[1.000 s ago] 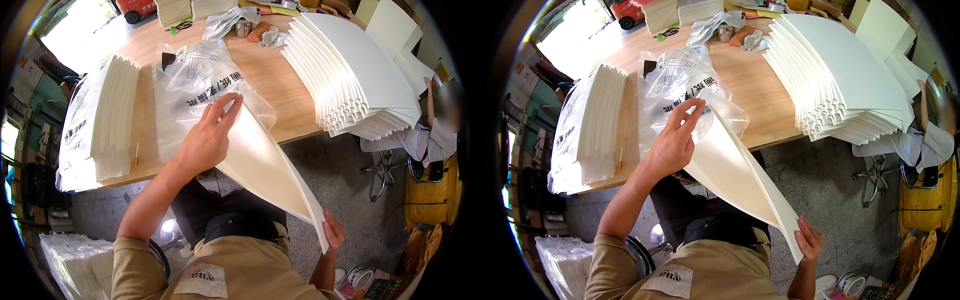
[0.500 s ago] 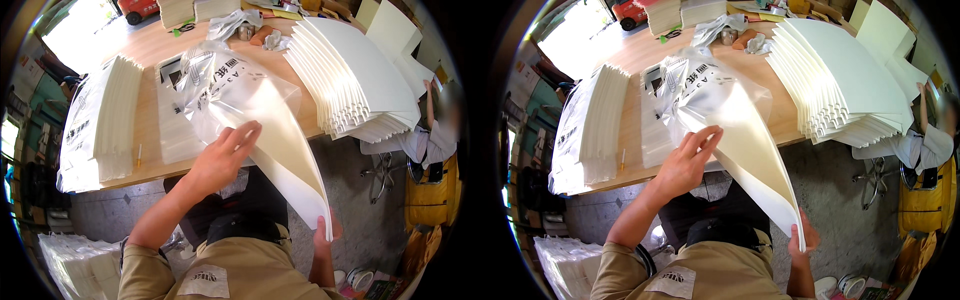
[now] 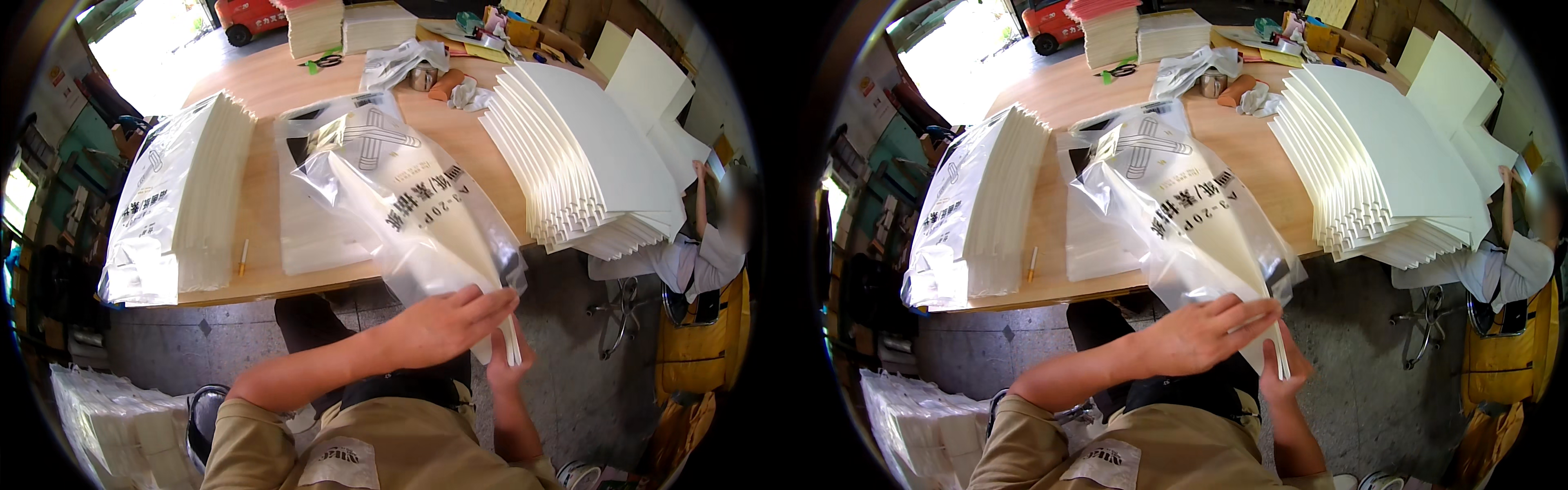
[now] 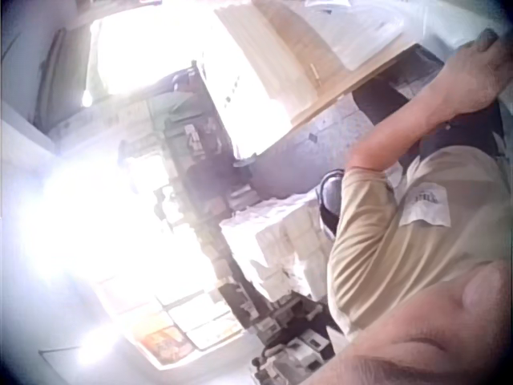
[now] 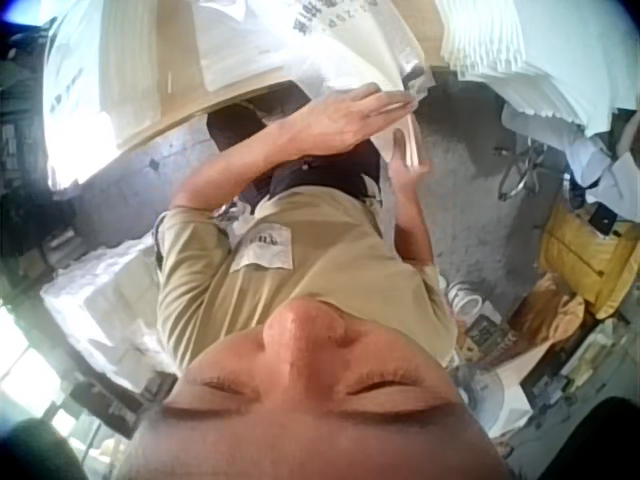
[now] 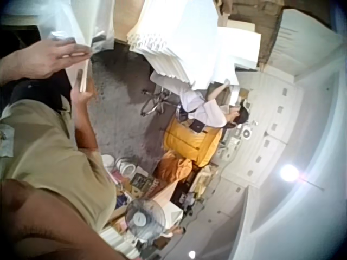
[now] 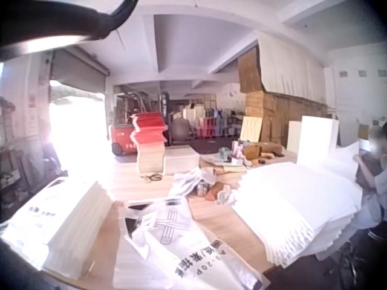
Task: The person repeatedly takes stacks of white paper sheets from a table, places them into clear plastic packaging bags, and seals the bags. The person handles the paper and bags by hand, folding the top edges of the bags to close them after insertion.
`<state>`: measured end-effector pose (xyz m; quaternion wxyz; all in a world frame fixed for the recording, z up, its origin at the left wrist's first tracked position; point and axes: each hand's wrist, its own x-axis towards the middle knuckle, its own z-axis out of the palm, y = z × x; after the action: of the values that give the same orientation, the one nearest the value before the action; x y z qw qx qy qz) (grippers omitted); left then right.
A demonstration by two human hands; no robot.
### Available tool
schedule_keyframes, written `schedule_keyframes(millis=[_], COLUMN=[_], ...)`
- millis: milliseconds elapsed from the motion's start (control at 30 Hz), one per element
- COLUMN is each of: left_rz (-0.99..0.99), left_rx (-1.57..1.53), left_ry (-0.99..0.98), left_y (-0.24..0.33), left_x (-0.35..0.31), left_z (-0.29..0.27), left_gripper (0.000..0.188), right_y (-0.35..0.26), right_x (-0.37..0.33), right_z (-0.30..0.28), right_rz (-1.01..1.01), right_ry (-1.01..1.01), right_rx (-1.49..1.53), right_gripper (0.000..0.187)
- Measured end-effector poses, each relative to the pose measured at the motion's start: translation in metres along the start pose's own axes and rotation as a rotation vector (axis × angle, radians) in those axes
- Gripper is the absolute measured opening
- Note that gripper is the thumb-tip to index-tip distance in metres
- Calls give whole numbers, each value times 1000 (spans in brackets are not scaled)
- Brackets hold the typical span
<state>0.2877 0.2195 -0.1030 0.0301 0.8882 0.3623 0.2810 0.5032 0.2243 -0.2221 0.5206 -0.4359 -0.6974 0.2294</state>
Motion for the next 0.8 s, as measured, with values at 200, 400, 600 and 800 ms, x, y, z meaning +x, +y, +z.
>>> schedule_keyframes(millis=[200, 400, 600, 800], left_rz=[103, 17, -115, -325], left_rx=[22, 81, 116, 114], left_ry=[77, 126, 94, 79], left_y=[28, 35, 17, -8], left_x=[-3, -14, -40, -72], left_z=[16, 34, 23, 17], left_gripper=[62, 63, 65, 69], right_y=[16, 18, 12, -15], right_x=[-2, 28, 70, 79], right_z=[29, 63, 116, 143], right_rz=[75, -71, -152, -88], right_ry=[-14, -23, 62, -12], right_rx=[53, 102, 65, 69], right_gripper=[35, 35, 34, 38])
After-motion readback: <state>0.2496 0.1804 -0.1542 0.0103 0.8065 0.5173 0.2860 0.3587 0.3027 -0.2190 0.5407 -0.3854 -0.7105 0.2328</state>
